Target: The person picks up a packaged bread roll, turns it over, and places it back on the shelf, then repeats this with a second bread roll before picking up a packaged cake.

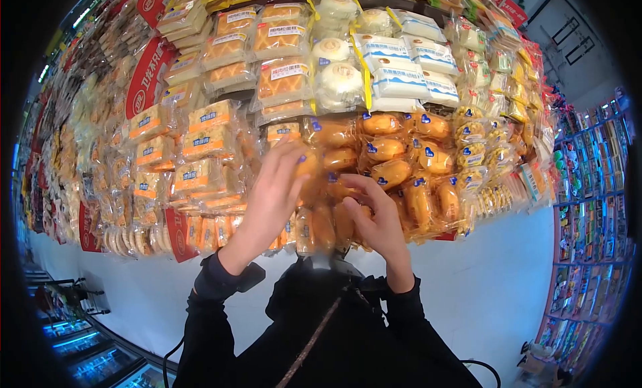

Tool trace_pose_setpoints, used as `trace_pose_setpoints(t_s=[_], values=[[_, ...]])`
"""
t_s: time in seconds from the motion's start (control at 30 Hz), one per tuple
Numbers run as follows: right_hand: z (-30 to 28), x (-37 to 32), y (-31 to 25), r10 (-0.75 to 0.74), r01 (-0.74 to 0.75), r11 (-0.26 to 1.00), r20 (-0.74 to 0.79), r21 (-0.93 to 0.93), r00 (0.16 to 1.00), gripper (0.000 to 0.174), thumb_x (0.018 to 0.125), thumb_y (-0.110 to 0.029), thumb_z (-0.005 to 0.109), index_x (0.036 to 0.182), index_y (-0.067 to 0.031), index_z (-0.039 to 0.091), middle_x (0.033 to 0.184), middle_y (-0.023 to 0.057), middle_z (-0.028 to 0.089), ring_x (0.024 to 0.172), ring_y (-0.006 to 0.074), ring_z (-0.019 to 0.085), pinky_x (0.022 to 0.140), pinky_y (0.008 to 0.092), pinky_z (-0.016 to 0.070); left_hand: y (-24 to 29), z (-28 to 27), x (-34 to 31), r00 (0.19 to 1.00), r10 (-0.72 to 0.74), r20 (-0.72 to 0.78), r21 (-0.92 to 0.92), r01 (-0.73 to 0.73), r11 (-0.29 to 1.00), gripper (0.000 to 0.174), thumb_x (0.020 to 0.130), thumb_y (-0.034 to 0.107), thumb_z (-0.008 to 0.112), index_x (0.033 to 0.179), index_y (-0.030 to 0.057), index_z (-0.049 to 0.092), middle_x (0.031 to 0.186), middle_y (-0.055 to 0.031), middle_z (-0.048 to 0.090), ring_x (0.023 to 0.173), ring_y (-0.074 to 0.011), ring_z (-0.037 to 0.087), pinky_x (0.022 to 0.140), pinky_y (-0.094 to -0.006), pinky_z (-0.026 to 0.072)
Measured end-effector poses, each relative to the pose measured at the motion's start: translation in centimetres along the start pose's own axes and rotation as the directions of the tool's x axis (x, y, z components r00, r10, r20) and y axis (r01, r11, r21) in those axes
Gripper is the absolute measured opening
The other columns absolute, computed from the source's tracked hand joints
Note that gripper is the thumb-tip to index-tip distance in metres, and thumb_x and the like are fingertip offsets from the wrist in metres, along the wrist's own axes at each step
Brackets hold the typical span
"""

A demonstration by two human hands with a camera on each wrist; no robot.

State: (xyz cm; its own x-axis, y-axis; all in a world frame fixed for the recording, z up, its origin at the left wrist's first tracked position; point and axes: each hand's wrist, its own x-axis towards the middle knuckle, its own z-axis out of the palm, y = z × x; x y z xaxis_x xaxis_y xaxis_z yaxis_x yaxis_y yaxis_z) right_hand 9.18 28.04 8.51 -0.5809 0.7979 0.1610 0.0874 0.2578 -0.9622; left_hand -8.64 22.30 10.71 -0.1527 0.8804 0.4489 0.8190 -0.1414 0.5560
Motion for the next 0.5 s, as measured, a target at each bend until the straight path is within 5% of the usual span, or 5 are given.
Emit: trace_pose_setpoints(t_s=[0.23,0.33,0.43,0.5], values=[[0.7,1.8,-2.7,0.021,-0.006,0.963,-0.051,0.27,0.999,0.054,0.076,-0.004,0.06,0.125,-0.0077,0.038,0.105,0.0088,0.051,0.096,0.0159,0.051,0.075,0.0269,0.0475,3.8,-1.1,1.4,0.99,0.132,-0.038,-0.018,-0.133,0.991,0.041,0.068,-0.005,0.063,0.107,-0.0001,0.049,0.112,-0.0159,0.047,0.114,-0.0334,0.041,0.088,-0.0376,0.0398],[0.4,1.9,-2.7,0.154,-0.144,0.891,0.011,0.43,0.988,0.05,0.076,-0.004,0.06,0.122,-0.0066,0.039,0.101,0.0079,0.051,0.09,0.0128,0.052,0.071,0.0241,0.0484,4.0,-0.9,1.9,0.979,0.203,-0.008,-0.066,-0.203,0.977,0.045,0.068,-0.003,0.064,0.109,0.0003,0.048,0.113,-0.0175,0.047,0.114,-0.0343,0.041,0.087,-0.037,0.0405],[0.6,2.3,-1.6,0.125,-0.063,0.916,-0.133,0.396,0.983,0.041,0.079,-0.004,0.057,0.117,-0.0055,0.04,0.098,0.0067,0.051,0.087,0.0121,0.054,0.071,0.0246,0.0489,3.6,-0.3,2.2,0.973,0.232,-0.018,-0.142,-0.232,0.962,0.046,0.067,0.0,0.065,0.11,0.0,0.048,0.116,-0.0179,0.045,0.115,-0.0336,0.04,0.09,-0.0362,0.0393],[0.4,2.4,-1.7,0.136,-0.001,0.818,-0.191,0.576,0.972,0.037,0.083,-0.006,0.052,0.117,-0.0037,0.039,0.103,0.0069,0.051,0.092,0.0145,0.054,0.073,0.0276,0.0498,3.8,-0.6,2.6,0.972,0.22,-0.077,-0.121,-0.228,0.966,0.048,0.067,0.002,0.067,0.111,-0.0002,0.047,0.119,-0.018,0.044,0.116,-0.0326,0.04,0.091,-0.0359,0.038]])
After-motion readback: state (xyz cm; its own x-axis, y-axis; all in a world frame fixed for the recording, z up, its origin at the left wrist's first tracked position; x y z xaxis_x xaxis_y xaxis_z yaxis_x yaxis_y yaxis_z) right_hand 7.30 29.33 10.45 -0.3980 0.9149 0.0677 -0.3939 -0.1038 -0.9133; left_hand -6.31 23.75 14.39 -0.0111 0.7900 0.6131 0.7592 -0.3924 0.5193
